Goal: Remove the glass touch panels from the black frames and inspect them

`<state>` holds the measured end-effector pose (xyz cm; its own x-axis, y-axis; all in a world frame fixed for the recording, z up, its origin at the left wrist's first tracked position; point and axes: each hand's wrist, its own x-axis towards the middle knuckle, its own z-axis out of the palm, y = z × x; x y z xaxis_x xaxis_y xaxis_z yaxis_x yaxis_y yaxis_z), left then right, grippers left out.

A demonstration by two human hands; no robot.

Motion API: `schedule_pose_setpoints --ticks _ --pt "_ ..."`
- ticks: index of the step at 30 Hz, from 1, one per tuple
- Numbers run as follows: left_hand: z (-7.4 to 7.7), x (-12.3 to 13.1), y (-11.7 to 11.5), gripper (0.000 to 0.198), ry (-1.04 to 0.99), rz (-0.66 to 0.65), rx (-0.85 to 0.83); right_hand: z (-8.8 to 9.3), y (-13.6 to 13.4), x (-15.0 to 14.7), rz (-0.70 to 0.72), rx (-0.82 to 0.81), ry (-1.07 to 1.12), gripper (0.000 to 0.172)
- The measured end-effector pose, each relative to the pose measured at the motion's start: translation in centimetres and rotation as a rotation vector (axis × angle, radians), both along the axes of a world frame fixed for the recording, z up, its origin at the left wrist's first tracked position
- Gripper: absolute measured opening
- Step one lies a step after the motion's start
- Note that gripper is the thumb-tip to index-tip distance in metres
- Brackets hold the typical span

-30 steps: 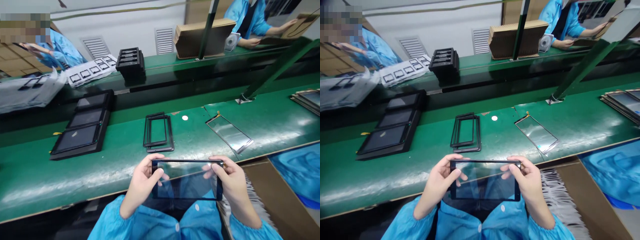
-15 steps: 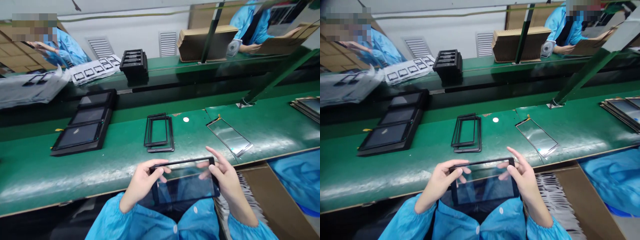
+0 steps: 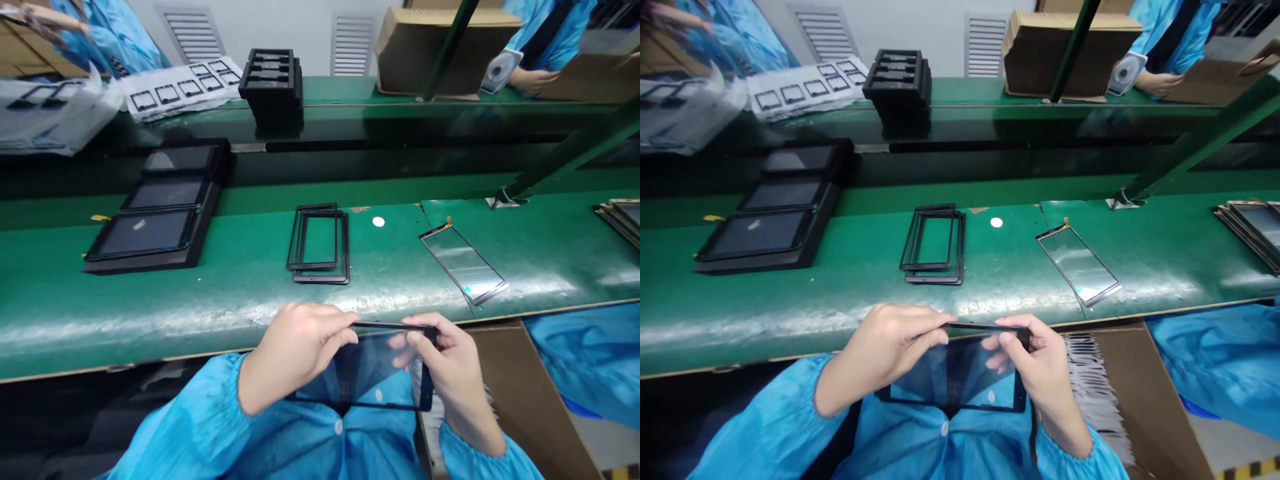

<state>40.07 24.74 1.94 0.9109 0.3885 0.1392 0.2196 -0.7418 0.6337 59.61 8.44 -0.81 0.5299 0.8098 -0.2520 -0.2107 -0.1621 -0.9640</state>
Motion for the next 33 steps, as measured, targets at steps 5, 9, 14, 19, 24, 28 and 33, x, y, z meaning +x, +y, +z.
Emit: schedule_pose_setpoints --ticks 5,9,14,19,24,28,33 --pt "-0.1 -0.2 0.1 0.027 -0.028 -0.003 -0.014 0.0 0.1 -0.2 -0.003 -0.006 0.001 0.025" --pt "0.7 -0.5 0.6 0.027 0.029 -0.007 0.021 0.0 0.5 0.1 -0.012 -0.032 -0.002 0.028" --pt "2.2 -1.7 1.3 0.031 -0.027 0.126 -0.136 0.3 1.0 0.8 -0.048 -0.021 0.019 0.031" --pt "2.3 -2.5 1.2 0.033 -0.080 0.178 -0.131 0.4 1.0 0.7 -0.033 0.029 -0.020 0.029" --pt "2.4 -2.6 1.6 0.030 -0.066 0.140 -0.030 0.5 0.9 0.6 -0.026 0.043 -0.058 0.028" --pt "2.2 -2.4 1.4 0.027 -0.026 0.088 0.054 -0.1 1.0 0.2 0.036 0.007 -0.089 0.029" --pt "1.1 -2.5 1.8 0.021 0.014 0.061 -0.060 -1.8 2.2 -1.2 0.031 -0.051 -0.131 0.028"
